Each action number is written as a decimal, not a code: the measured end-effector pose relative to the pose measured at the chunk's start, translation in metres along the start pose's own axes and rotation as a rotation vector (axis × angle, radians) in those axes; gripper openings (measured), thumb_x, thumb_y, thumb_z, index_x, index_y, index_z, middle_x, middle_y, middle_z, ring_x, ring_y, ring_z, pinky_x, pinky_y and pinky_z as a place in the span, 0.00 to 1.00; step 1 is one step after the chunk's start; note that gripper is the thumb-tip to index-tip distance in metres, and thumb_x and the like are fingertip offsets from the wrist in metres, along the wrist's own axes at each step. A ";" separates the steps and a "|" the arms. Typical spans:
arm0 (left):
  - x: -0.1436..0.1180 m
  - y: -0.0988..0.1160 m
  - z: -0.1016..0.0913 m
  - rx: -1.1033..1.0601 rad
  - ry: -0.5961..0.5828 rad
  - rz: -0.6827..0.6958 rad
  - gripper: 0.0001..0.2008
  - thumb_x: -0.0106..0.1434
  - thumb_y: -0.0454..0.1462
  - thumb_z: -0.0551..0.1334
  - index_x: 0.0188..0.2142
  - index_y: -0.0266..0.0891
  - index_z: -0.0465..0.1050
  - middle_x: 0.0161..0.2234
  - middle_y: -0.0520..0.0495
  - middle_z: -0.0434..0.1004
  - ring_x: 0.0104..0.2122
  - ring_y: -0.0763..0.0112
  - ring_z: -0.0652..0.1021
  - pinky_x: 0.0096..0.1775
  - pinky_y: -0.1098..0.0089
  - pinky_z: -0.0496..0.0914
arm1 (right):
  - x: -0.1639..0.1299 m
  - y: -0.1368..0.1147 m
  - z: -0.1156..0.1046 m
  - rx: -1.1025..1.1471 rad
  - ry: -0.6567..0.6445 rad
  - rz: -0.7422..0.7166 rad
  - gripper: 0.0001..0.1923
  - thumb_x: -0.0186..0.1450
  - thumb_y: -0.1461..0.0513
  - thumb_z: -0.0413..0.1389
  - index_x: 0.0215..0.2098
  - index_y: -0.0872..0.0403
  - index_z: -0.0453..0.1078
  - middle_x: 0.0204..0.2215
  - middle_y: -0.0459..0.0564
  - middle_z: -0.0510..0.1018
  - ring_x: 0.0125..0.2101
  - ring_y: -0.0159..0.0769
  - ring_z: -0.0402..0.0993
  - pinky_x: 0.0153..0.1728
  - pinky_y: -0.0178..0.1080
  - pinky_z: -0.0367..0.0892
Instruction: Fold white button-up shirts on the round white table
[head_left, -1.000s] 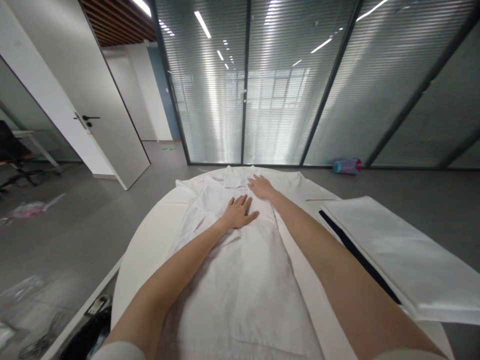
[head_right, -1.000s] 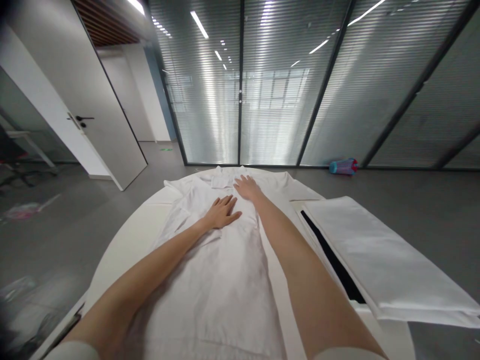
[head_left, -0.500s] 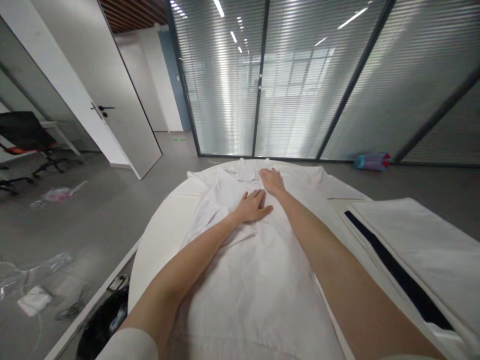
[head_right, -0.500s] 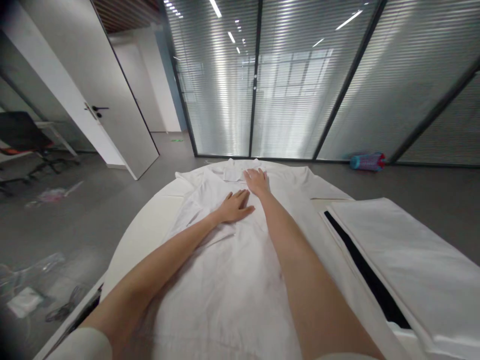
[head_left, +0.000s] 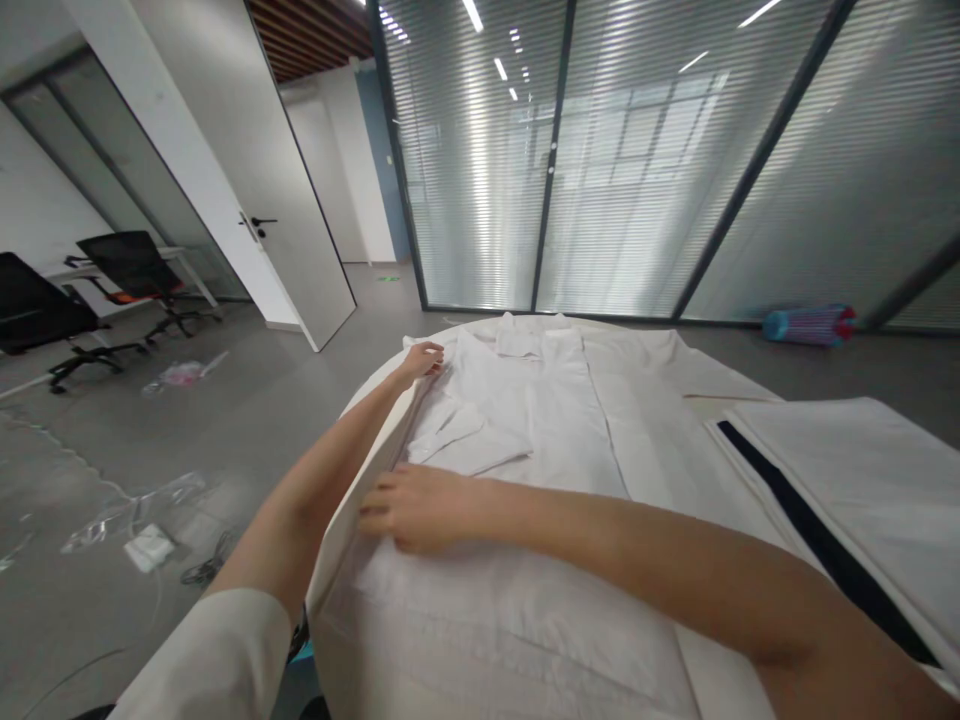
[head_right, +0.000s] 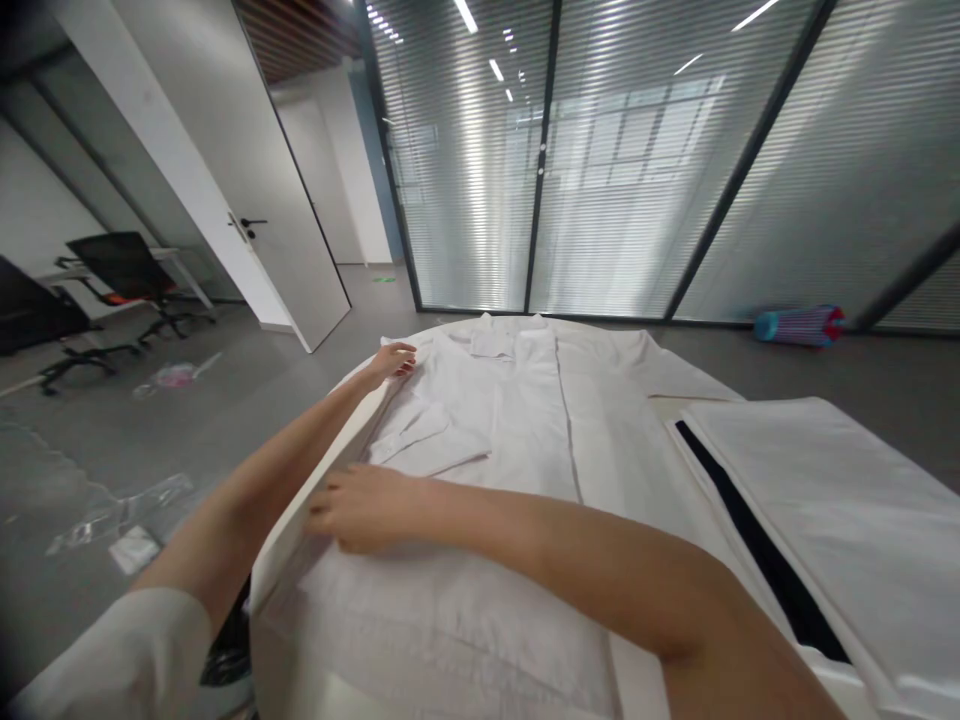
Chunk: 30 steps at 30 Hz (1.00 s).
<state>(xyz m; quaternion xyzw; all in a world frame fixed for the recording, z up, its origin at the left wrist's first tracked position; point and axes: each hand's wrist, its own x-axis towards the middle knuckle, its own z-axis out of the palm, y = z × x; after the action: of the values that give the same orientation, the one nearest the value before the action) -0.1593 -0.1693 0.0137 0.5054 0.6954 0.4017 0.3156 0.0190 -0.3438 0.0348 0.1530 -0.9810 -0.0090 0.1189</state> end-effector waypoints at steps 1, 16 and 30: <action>-0.001 0.000 -0.002 -0.002 -0.018 -0.005 0.13 0.61 0.36 0.62 0.45 0.35 0.74 0.36 0.43 0.81 0.30 0.73 0.79 0.33 0.74 0.72 | 0.007 -0.013 0.004 -0.025 0.010 -0.049 0.12 0.69 0.65 0.53 0.49 0.57 0.72 0.45 0.52 0.78 0.45 0.41 0.71 0.43 0.41 0.62; 0.018 0.026 0.012 0.165 -0.183 -0.116 0.12 0.56 0.36 0.69 0.41 0.37 0.78 0.32 0.45 0.81 0.31 0.68 0.79 0.30 0.74 0.71 | 0.005 -0.042 0.005 -0.152 0.166 0.020 0.10 0.71 0.65 0.51 0.35 0.52 0.72 0.35 0.50 0.76 0.36 0.39 0.70 0.34 0.42 0.57; 0.092 0.045 0.066 0.089 -0.009 -0.133 0.12 0.66 0.41 0.66 0.42 0.33 0.72 0.30 0.50 0.74 0.25 0.76 0.74 0.28 0.73 0.71 | -0.076 -0.091 -0.054 -0.284 0.400 0.140 0.09 0.63 0.68 0.56 0.26 0.53 0.65 0.21 0.44 0.67 0.24 0.34 0.61 0.29 0.41 0.57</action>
<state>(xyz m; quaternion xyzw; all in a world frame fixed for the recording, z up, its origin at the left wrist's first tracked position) -0.1100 -0.0583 0.0183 0.4732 0.7432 0.3464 0.3220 0.1288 -0.4070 0.0650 0.0651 -0.9351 -0.1081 0.3311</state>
